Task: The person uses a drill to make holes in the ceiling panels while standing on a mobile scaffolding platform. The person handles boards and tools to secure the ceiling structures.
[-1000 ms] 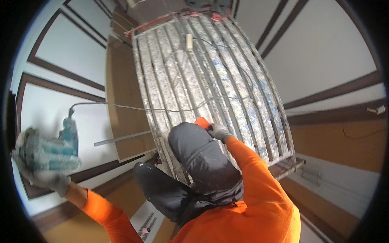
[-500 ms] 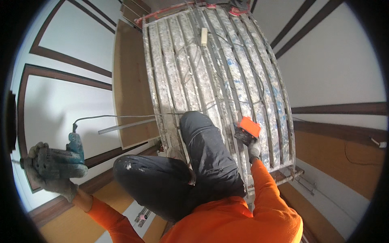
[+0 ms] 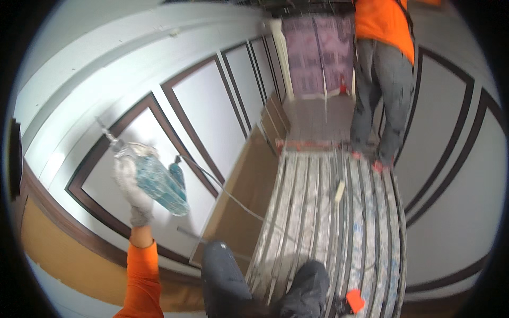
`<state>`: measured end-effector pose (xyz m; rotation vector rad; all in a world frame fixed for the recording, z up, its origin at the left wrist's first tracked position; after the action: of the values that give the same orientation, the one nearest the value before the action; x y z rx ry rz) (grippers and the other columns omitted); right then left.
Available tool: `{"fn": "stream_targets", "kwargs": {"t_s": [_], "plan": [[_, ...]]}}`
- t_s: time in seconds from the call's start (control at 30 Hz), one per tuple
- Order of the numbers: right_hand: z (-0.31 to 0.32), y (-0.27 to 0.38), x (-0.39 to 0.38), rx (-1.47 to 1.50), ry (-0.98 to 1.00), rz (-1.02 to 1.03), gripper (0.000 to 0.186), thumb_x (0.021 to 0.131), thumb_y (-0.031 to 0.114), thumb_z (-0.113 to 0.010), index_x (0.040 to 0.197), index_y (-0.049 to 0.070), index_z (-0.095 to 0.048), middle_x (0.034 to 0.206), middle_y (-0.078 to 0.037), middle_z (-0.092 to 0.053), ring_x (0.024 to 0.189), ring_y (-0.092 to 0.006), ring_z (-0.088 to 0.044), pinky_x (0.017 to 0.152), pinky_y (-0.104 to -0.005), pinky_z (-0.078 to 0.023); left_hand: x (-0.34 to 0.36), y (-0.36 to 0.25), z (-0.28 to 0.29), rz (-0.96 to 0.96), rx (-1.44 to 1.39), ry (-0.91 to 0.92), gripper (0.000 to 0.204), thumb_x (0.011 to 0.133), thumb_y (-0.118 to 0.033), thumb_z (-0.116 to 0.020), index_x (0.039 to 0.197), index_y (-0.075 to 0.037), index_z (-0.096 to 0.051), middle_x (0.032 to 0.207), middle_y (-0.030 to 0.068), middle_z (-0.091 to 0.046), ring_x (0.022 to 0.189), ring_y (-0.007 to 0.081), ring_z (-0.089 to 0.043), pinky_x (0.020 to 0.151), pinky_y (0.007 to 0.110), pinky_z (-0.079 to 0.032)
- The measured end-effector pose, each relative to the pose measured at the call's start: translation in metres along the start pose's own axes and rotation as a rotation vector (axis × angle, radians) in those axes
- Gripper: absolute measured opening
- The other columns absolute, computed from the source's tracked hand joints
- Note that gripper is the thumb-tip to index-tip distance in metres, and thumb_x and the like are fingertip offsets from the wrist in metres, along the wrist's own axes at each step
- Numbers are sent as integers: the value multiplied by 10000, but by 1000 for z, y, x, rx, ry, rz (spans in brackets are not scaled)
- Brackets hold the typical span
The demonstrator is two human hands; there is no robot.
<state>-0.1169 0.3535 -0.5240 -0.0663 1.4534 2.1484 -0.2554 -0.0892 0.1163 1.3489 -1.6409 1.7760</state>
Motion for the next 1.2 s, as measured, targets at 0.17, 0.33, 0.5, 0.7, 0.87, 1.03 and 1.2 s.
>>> {"fn": "stream_targets", "kwargs": {"t_s": [0.17, 0.33, 0.5, 0.7, 0.87, 1.03, 1.2], "plan": [[10, 92, 24, -23, -9, 129, 451, 956, 266, -654, 1323, 5, -644, 1185, -239, -716, 1161, -404, -665, 1010, -476, -502, 15, -39, -37, -104, -186, 251, 204, 988, -163, -625, 1086, 16, -628, 974, 114, -704, 858, 156, -651, 774, 327, -546], [46, 165, 32, -31, -112, 181, 462, 948, 277, -673, 1319, 3, -645, 1182, -236, -714, 1160, -399, -665, 1007, -474, -504, 21, -64, -48, -37, -379, 261, 163, 985, -140, -639, 1023, 18, -644, 953, 110, -714, 805, 116, -635, 721, 284, -530], [80, 190, 24, -28, -211, 149, 475, 939, 288, -692, 1314, 1, -646, 1179, -233, -712, 1160, -394, -665, 1004, -471, -507, 43, -87, -63, -82, -460, 280, 213, 1032, -198, -647, 1013, 14, -661, 916, 85, -716, 771, 93, -608, 720, 274, -517], [119, 184, -3, -4, -337, 107, 491, 929, 301, -715, 1309, -2, -647, 1175, -230, -709, 1159, -388, -665, 1001, -468, -510, 63, -130, -74, -140, -586, 353, 259, 1041, -236, -649, 988, 17, -669, 896, 86, -715, 786, 108, -620, 742, 283, -508], [153, 180, -8, 15, -454, 130, 505, 920, 312, -734, 1305, -4, -648, 1172, -227, -707, 1158, -384, -665, 998, -465, -513, 85, -165, -70, -195, -719, 390, 247, 1048, -235, -641, 997, 5, -671, 894, 90, -711, 813, 116, -632, 775, 289, -511], [200, 237, 15, 43, -626, 401, 520, 911, 323, -753, 1300, -6, -649, 1169, -224, -705, 1157, -379, -665, 995, -462, -515, 110, -191, -74, -292, -736, 408, 316, 1046, -306, -641, 983, 2, -682, 860, 56, -695, 792, 109, -649, 743, 296, -535], [209, 475, -62, 172, -523, 990, 593, 924, 321, -752, 1376, -23, -580, 1326, -230, -609, 1243, -360, -617, 1052, -419, -492, 149, -210, -80, -305, -772, 429, 433, 1060, -423, -587, 948, -8, -636, 848, 103, -655, 783, 191, -682, 707, 330, -566]]}}
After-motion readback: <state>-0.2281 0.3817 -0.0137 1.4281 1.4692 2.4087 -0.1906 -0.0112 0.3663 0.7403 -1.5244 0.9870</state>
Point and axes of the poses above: each hand's wrist, its own x-axis towards the middle knuckle, its own z-axis out of the back of the hand, y = z × x, the point moved 2 cm from there along x, towards the middle knuckle
